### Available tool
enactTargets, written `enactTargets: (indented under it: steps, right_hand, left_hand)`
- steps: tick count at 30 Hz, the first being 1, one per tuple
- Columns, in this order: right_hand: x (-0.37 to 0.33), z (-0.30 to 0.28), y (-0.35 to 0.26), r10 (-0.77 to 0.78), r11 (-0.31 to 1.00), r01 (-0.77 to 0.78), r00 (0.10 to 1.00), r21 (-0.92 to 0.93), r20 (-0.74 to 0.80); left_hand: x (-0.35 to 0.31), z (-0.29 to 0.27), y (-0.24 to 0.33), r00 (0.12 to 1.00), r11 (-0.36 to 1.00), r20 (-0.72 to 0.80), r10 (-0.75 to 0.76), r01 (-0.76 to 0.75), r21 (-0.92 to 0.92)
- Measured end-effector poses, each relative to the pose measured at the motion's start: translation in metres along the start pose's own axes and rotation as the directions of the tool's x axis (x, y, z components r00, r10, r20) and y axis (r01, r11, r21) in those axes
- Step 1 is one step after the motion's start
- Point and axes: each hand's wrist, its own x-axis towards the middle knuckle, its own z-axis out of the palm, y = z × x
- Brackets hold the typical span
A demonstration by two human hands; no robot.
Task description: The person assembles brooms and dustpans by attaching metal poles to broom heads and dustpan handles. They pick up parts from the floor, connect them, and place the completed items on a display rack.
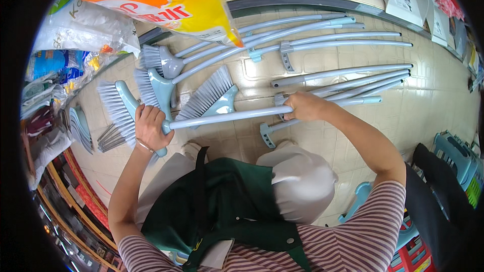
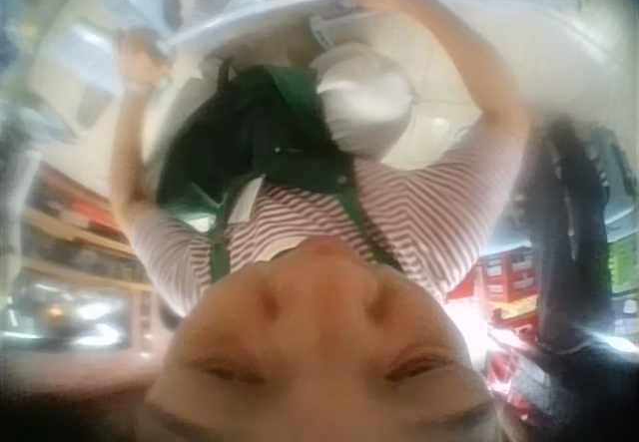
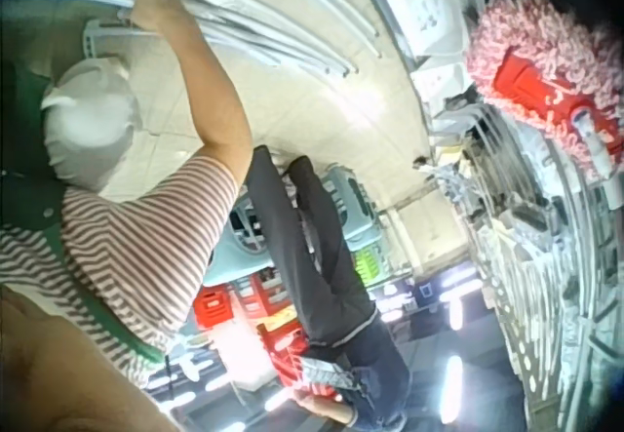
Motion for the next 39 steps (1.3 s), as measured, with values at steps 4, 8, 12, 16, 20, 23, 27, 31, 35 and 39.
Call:
enactTargets:
  steps: [4,8,12,16,20,23,27,31,35,39]
  right_hand:
    - [0.01,-0.033,-0.016,-0.396,0.899,0.166,0.704,-0.406,-0.589]
    - [0.003,-0.062,0.015,-0.425,0.905,0.148,0.278,-0.399,-0.861]
    - [-0.003,-0.016,0.099,-0.05,0.999,0.025,0.495,-0.043,-0.868]
    - [0.0,0.015,0.125,0.158,0.962,-0.274,0.6,-0.016,-0.784]
    - [0.014,0.034,0.169,0.51,0.84,-0.368,0.282,0.399,-0.812]
    - [0.012,0.049,0.238,0.77,0.622,-0.397,0.158,0.675,-0.618]
    - [0.017,0.028,0.228,0.86,0.507,-0.305,0.123,0.806,-0.495]
    - [0.014,0.026,0.202,0.888,0.457,0.064,0.028,0.887,-0.459]
    - [-0.014,0.038,0.217,0.851,0.418,0.552,0.039,0.722,-0.523]
    - [-0.054,0.023,0.166,0.805,0.46,0.575,0.052,0.677,-0.591]
  left_hand:
    - [-0.001,0.03,-0.033,0.995,0.994,-0.016,-0.095,0.094,-0.052]
    - [0.014,0.067,-0.075,0.976,0.977,-0.048,-0.211,0.211,-0.001]
    - [0.027,0.116,-0.108,0.97,0.968,-0.074,-0.232,0.238,0.084]
    - [0.011,0.15,-0.118,0.865,0.867,-0.063,-0.497,0.498,-0.007]
    - [0.03,0.143,-0.065,0.87,0.918,-0.299,-0.392,0.346,-0.195]
    - [0.04,0.133,-0.004,0.904,0.893,-0.214,-0.371,0.284,-0.35]
    - [-0.01,0.15,0.039,0.98,0.856,0.009,-0.2,0.179,-0.484]
    - [-0.024,0.166,0.077,0.967,0.917,0.252,0.038,0.066,-0.394]
    - [0.014,0.17,0.086,0.933,0.999,0.357,0.031,-0.013,-0.052]
    - [0.048,0.166,0.083,0.81,0.999,0.586,0.0,-0.032,0.043]
